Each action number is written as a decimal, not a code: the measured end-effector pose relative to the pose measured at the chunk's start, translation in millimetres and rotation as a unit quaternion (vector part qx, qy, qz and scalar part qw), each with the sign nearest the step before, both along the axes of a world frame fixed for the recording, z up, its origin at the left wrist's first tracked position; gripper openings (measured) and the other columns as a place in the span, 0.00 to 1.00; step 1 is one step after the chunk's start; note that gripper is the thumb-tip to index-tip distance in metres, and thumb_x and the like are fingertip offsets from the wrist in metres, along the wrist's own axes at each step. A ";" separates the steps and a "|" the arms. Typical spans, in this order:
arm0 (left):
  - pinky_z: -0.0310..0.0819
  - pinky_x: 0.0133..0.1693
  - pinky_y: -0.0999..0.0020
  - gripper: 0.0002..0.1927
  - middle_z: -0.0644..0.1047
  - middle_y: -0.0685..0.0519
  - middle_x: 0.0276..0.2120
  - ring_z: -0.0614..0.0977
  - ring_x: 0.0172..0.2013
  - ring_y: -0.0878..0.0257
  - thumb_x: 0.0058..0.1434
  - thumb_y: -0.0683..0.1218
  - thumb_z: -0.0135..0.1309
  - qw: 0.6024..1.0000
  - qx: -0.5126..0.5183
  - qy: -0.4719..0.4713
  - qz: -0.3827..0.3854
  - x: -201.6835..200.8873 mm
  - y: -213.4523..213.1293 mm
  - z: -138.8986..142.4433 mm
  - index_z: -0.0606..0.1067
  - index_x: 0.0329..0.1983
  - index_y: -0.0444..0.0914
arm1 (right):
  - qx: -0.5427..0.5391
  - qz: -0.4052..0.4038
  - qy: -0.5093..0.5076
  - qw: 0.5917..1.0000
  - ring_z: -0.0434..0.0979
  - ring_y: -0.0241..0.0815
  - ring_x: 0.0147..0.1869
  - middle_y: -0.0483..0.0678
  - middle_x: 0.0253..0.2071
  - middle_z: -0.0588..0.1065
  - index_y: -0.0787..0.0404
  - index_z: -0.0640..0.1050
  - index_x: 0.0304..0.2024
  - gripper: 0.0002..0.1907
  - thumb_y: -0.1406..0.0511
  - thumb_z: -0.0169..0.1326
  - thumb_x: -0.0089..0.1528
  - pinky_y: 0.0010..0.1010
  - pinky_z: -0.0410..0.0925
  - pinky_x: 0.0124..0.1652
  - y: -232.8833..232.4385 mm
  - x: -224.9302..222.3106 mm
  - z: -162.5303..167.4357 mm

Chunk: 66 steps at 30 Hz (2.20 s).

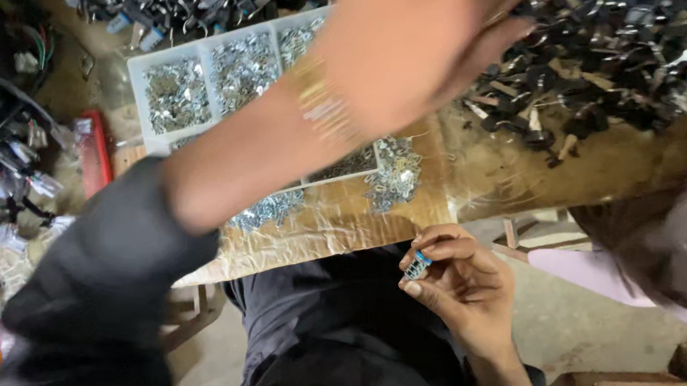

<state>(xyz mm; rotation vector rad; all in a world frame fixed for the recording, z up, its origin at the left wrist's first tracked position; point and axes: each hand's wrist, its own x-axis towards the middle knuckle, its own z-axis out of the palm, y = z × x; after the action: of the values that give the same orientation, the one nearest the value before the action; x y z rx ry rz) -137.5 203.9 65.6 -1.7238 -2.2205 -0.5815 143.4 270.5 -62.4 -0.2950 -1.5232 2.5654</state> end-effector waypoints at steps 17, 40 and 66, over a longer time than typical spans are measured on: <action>0.78 0.42 0.64 0.12 0.77 0.53 0.38 0.80 0.41 0.57 0.68 0.43 0.61 0.934 0.081 -0.341 0.063 174.5 -125.6 -76.8 0.77 0.52 0.37 | 0.052 -0.145 0.092 0.984 0.81 0.48 0.43 0.59 0.50 0.75 0.64 0.79 0.52 0.24 0.82 0.61 0.55 0.30 0.80 0.36 63.0 -9.4 21.2; 0.72 0.39 0.60 0.15 0.77 0.51 0.41 0.79 0.40 0.55 0.52 0.36 0.68 0.915 0.073 -0.213 0.336 203.3 -203.8 -105.8 0.82 0.43 0.39 | 0.025 0.069 0.020 0.997 0.78 0.49 0.52 0.58 0.56 0.72 0.63 0.77 0.62 0.27 0.83 0.61 0.61 0.32 0.81 0.44 32.0 -8.7 14.7; 0.80 0.44 0.67 0.11 0.82 0.55 0.38 0.83 0.39 0.59 0.55 0.37 0.68 0.829 0.250 -0.411 0.284 178.3 -223.5 -84.4 0.80 0.39 0.41 | 0.013 0.129 -0.080 0.988 0.82 0.48 0.51 0.66 0.57 0.73 0.70 0.77 0.56 0.24 0.83 0.63 0.58 0.35 0.81 0.48 -64.6 -22.1 3.5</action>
<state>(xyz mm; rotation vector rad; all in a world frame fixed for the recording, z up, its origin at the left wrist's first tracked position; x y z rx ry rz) 40.8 -19.6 -18.8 -0.4993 -2.5404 -1.7691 121.3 205.9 -58.9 -0.3270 -1.7558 2.7728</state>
